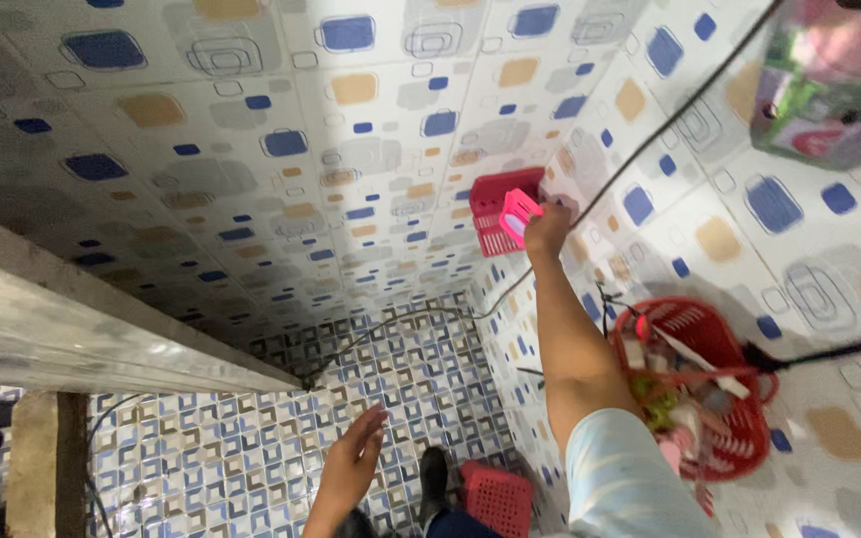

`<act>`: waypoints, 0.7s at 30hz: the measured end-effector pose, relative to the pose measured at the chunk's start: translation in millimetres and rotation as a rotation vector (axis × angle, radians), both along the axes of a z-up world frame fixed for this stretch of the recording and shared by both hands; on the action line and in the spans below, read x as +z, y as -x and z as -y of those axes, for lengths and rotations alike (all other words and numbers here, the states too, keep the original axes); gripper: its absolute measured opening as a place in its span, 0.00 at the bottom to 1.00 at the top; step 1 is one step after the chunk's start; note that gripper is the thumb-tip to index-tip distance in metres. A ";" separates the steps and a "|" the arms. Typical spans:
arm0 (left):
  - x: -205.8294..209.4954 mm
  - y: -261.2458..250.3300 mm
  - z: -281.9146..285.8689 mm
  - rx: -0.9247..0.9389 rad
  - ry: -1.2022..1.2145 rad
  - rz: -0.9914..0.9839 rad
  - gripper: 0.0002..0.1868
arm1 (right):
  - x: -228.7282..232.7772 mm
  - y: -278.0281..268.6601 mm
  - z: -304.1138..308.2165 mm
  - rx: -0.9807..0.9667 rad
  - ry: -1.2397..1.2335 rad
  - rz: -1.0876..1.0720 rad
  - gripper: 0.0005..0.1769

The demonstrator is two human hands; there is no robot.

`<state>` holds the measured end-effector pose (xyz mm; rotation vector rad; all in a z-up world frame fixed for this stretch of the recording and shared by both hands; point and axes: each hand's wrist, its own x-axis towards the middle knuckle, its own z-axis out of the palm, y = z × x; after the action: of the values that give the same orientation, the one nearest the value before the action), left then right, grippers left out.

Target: The person is sorting and organizing various bathroom items, including bar soap and toothbrushes, by moving them between a red plastic basket and wall-mounted shelves, and using scissors to trim a small pink object.

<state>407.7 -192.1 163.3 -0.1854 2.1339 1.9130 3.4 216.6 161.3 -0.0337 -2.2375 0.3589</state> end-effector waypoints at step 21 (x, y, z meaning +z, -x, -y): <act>53.8 126.7 -63.3 0.118 0.486 -0.624 0.75 | -17.1 -208.0 135.1 0.452 1.575 0.878 0.20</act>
<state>280.9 -128.9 217.0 0.2354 3.0411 1.6082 211.4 81.5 144.1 -0.5993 -2.0495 2.6283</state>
